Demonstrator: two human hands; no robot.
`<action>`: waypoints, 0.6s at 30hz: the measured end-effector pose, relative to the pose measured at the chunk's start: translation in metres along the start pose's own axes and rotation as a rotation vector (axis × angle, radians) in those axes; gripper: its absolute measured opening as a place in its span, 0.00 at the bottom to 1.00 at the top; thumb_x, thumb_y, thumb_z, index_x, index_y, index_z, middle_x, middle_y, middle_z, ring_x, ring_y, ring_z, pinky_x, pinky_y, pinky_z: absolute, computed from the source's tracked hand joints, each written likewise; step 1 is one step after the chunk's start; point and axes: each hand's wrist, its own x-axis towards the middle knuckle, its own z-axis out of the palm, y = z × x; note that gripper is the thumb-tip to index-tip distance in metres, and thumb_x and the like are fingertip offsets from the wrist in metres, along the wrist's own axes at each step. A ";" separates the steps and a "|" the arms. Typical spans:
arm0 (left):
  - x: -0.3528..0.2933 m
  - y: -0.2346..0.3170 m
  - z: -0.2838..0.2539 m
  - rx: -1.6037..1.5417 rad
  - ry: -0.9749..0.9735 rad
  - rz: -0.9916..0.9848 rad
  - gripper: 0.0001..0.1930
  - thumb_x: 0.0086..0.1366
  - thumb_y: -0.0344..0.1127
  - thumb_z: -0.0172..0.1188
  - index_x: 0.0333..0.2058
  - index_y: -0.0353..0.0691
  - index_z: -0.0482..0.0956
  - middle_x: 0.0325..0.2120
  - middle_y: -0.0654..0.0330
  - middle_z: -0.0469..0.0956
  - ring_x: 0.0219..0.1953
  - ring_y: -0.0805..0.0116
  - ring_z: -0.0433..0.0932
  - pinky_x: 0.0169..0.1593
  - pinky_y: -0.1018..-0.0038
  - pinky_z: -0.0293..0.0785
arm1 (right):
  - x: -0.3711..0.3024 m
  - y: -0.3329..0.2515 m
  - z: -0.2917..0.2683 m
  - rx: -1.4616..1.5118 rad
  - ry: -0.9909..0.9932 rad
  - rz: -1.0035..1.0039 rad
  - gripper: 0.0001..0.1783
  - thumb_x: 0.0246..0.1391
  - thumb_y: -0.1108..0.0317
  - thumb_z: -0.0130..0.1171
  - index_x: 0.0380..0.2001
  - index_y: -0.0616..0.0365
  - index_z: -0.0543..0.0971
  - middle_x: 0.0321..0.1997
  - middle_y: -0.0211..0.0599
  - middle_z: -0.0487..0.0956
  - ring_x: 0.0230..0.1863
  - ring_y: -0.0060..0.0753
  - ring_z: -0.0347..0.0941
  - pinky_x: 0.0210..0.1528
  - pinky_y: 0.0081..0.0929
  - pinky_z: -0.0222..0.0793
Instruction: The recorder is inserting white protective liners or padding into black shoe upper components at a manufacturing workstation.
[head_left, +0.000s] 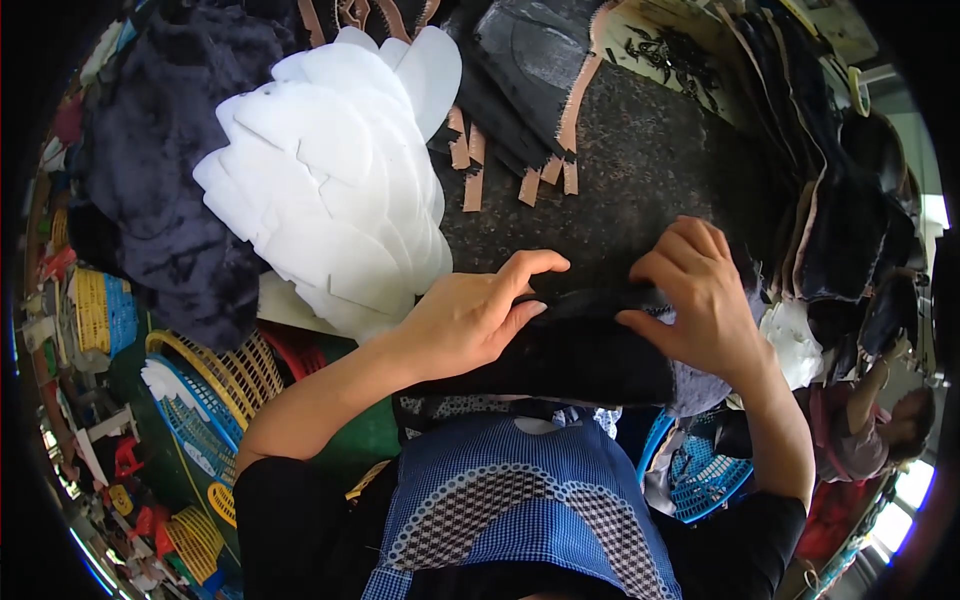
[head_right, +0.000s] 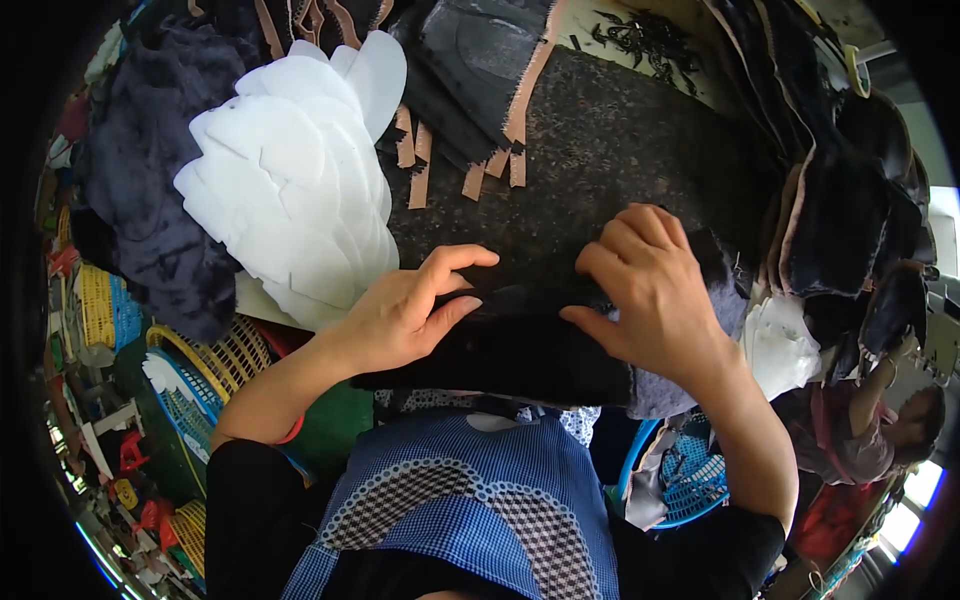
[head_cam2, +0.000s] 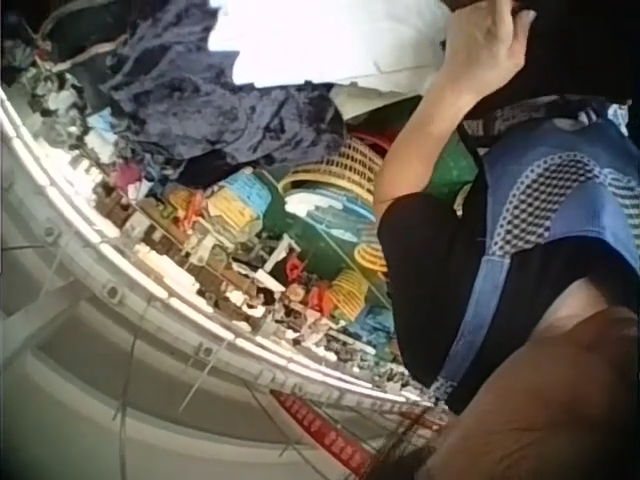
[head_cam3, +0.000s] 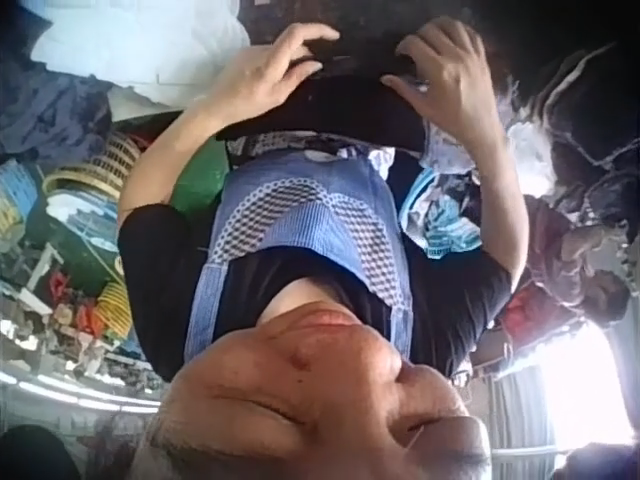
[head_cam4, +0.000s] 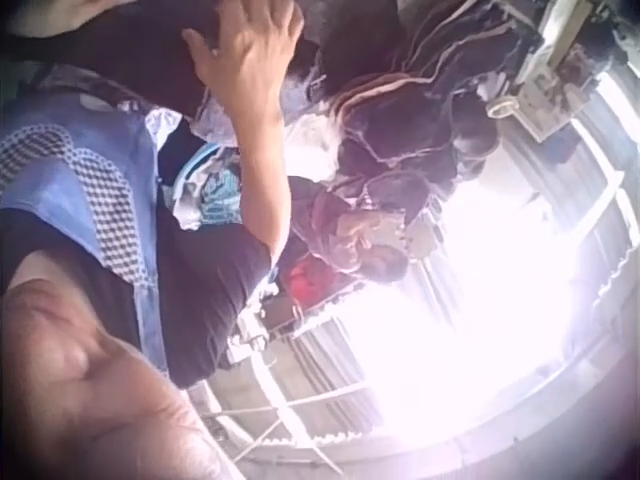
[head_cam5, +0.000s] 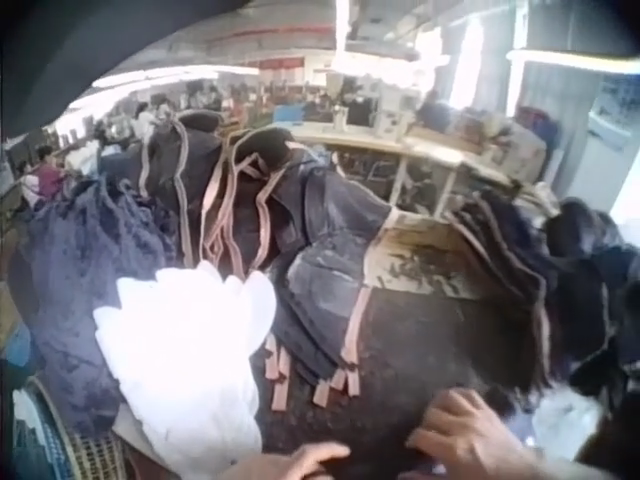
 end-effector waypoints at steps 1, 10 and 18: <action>0.002 -0.001 0.003 -0.009 0.048 0.060 0.25 0.68 0.24 0.61 0.60 0.42 0.63 0.45 0.53 0.81 0.35 0.55 0.86 0.35 0.64 0.81 | -0.002 0.000 -0.002 0.012 -0.075 -0.018 0.20 0.38 0.62 0.78 0.34 0.56 0.81 0.34 0.34 0.77 0.46 0.42 0.73 0.53 0.37 0.69; -0.006 -0.006 0.010 -0.087 0.113 0.026 0.13 0.63 0.17 0.60 0.43 0.39 0.84 0.34 0.57 0.80 0.31 0.63 0.83 0.31 0.72 0.76 | -0.010 -0.021 -0.004 -0.189 -0.084 0.015 0.20 0.41 0.69 0.75 0.40 0.58 0.81 0.46 0.38 0.78 0.50 0.39 0.74 0.52 0.35 0.72; -0.007 -0.008 0.017 -0.095 0.162 -0.021 0.19 0.61 0.16 0.61 0.48 0.41 0.86 0.31 0.59 0.77 0.26 0.68 0.76 0.27 0.74 0.70 | -0.012 -0.014 0.002 -0.143 -0.083 0.088 0.18 0.40 0.71 0.75 0.35 0.58 0.80 0.34 0.34 0.76 0.39 0.36 0.73 0.41 0.32 0.70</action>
